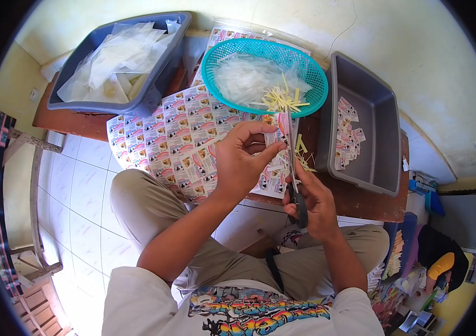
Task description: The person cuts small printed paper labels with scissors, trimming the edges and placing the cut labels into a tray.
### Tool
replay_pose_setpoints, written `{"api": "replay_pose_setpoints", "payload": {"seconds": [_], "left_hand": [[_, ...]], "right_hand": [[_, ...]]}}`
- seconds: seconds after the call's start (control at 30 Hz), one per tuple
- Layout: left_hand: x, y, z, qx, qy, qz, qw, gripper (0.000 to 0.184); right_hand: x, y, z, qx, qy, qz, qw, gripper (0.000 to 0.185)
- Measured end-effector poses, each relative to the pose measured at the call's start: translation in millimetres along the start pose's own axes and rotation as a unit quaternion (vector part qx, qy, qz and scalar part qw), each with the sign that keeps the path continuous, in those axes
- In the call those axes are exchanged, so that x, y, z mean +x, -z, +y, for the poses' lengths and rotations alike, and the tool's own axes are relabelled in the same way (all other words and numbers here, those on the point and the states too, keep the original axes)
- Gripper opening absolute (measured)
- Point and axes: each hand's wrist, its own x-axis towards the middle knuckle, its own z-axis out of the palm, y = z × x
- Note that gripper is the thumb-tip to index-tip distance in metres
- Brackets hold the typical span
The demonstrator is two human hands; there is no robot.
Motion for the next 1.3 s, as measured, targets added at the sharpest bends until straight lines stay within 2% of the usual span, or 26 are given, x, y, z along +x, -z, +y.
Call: {"api": "replay_pose_setpoints", "payload": {"seconds": [0.7, 0.87, 1.3], "left_hand": [[-0.1, 1.0, 1.3, 0.018, -0.003, 0.008, 1.0, 0.032], [-1.1, 1.4, 5.4, 0.048, 0.007, -0.023, 0.999, 0.033], [-1.5, 2.6, 6.6, 0.039, 0.006, -0.027, 0.999, 0.033]], "right_hand": [[-0.4, -1.3, -0.8, -0.004, 0.001, 0.002, 1.0, 0.093], [0.3, -0.6, -2.7, 0.013, 0.007, 0.009, 1.0, 0.094], [-0.5, -2.3, 0.1, -0.001, 0.017, 0.011, 1.0, 0.093]]}}
